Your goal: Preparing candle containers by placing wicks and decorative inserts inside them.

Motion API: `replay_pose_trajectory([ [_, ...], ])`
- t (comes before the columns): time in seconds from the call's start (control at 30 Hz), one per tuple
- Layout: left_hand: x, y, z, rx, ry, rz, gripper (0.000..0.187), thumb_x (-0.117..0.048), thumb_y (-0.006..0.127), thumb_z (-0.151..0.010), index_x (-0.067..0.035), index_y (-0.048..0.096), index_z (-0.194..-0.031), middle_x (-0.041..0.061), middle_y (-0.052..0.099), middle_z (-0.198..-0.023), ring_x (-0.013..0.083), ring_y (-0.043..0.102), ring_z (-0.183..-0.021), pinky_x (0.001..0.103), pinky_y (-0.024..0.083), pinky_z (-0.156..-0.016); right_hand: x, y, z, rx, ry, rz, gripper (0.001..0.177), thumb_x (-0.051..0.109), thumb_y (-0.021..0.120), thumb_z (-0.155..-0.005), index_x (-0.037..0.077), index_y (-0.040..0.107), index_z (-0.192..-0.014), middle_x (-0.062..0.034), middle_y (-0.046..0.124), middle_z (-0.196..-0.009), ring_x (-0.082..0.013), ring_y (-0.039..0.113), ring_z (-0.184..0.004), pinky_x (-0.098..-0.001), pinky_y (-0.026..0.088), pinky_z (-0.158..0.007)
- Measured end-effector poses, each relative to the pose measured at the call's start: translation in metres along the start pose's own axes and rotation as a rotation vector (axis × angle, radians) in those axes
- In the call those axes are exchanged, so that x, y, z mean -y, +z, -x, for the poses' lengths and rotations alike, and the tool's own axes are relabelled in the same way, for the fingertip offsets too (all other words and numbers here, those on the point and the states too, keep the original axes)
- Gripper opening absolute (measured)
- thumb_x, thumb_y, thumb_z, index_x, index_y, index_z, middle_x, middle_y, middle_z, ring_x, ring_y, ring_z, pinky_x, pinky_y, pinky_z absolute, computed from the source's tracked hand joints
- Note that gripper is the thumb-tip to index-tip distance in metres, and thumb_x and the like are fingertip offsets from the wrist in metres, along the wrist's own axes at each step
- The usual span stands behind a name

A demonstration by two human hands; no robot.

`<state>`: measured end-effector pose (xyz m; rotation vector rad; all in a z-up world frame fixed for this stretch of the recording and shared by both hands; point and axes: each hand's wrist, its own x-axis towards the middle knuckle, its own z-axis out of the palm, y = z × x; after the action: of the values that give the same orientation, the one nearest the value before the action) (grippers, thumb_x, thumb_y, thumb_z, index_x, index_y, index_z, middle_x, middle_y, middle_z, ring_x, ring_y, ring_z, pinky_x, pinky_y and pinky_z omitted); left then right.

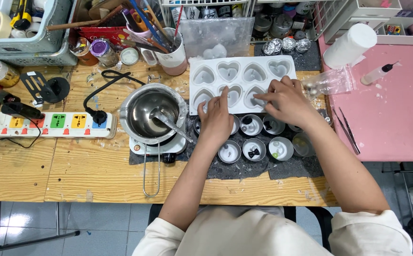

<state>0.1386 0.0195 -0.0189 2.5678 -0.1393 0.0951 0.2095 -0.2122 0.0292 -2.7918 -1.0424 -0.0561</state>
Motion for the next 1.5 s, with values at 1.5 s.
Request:
replay_pose_trajectory([
  [1.5, 0.044, 0.043, -0.118, -0.375, -0.578, -0.758, 0.026, -0.016, 0.054, -0.098, 0.001, 0.071, -0.108, 0.02, 0.071, -0.109, 0.0293, 0.068, -0.097, 0.039, 0.055, -0.082, -0.127, 0.065, 0.015, -0.403, 0.453, -0.682, 0.019, 0.017, 0.077, -0.098, -0.001, 0.072, -0.101, -0.0032, 0.067, -0.082, -0.0093, 0.058, -0.07, -0.0274, 0.048, -0.063],
])
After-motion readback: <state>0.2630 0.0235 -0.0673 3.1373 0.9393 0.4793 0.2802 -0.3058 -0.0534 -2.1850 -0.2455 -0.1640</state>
